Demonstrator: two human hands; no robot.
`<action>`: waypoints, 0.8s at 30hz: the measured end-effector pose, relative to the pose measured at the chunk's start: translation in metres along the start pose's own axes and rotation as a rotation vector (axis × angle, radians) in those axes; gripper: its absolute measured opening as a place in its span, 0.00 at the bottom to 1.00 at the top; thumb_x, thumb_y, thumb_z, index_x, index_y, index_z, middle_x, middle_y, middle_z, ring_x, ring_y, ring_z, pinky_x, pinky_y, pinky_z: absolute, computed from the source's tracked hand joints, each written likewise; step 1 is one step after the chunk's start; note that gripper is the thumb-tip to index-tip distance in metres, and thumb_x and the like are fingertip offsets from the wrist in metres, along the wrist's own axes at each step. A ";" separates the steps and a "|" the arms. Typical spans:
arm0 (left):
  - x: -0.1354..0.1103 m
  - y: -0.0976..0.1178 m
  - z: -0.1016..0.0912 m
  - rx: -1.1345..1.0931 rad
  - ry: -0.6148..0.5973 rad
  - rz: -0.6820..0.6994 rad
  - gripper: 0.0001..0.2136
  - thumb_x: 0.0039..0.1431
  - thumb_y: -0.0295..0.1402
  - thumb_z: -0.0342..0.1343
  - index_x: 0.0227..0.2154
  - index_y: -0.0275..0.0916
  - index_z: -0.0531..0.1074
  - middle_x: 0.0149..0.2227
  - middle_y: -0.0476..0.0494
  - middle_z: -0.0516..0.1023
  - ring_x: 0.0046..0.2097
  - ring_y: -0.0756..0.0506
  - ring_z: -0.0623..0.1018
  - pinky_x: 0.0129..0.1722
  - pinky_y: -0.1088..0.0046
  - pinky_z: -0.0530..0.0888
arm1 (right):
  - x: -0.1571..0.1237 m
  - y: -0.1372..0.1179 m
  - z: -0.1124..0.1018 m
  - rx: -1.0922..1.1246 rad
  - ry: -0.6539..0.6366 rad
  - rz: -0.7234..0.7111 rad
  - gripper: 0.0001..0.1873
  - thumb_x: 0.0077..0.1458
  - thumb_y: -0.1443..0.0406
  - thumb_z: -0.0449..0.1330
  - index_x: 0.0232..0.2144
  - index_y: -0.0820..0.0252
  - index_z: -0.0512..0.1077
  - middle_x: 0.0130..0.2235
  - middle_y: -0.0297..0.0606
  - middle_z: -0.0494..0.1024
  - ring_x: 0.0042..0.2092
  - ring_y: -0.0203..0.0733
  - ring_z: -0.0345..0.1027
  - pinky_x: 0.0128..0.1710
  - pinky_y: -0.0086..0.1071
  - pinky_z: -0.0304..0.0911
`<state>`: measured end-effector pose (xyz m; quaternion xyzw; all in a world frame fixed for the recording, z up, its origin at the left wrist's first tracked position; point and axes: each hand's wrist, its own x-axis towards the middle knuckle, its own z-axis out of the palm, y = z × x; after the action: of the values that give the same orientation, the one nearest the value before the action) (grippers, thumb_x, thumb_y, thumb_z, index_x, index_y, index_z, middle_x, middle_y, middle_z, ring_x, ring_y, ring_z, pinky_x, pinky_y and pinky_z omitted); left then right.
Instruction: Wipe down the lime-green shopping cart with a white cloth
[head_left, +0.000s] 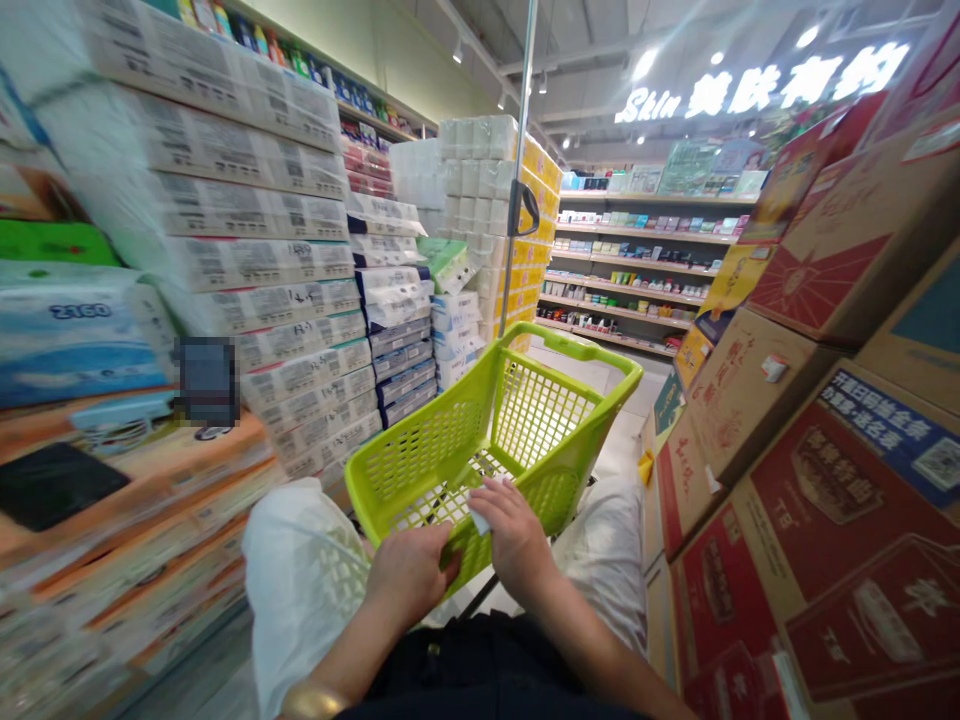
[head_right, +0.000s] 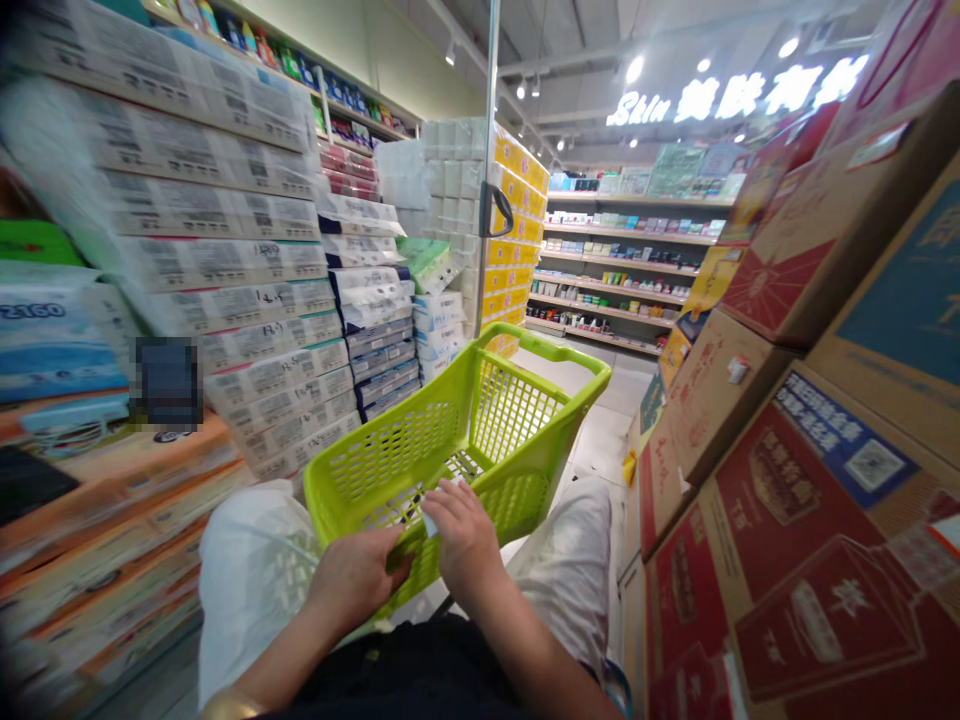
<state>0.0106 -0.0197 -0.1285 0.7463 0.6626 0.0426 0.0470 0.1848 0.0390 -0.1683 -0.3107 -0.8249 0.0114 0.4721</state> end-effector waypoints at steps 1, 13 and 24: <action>0.000 -0.001 0.000 0.000 -0.001 0.003 0.09 0.60 0.39 0.50 0.36 0.44 0.73 0.39 0.44 0.82 0.41 0.40 0.81 0.36 0.68 0.70 | 0.000 -0.002 0.001 0.006 -0.014 -0.021 0.24 0.56 0.77 0.50 0.48 0.57 0.76 0.48 0.41 0.81 0.57 0.44 0.70 0.62 0.46 0.61; 0.002 -0.005 0.000 0.016 0.011 0.019 0.09 0.59 0.38 0.51 0.36 0.45 0.74 0.37 0.46 0.83 0.42 0.41 0.81 0.38 0.68 0.70 | 0.000 0.008 -0.003 0.000 -0.003 0.011 0.25 0.55 0.78 0.50 0.48 0.56 0.76 0.48 0.41 0.81 0.57 0.44 0.70 0.62 0.46 0.61; 0.006 -0.032 -0.002 0.021 0.055 0.056 0.10 0.59 0.41 0.51 0.30 0.43 0.73 0.33 0.47 0.81 0.37 0.44 0.80 0.33 0.71 0.66 | 0.009 0.021 -0.009 -0.020 0.041 0.083 0.26 0.54 0.79 0.50 0.47 0.56 0.77 0.48 0.42 0.81 0.57 0.46 0.70 0.62 0.50 0.60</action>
<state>-0.0206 -0.0099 -0.1308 0.7636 0.6428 0.0573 0.0196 0.1988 0.0589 -0.1630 -0.3495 -0.8016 0.0164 0.4848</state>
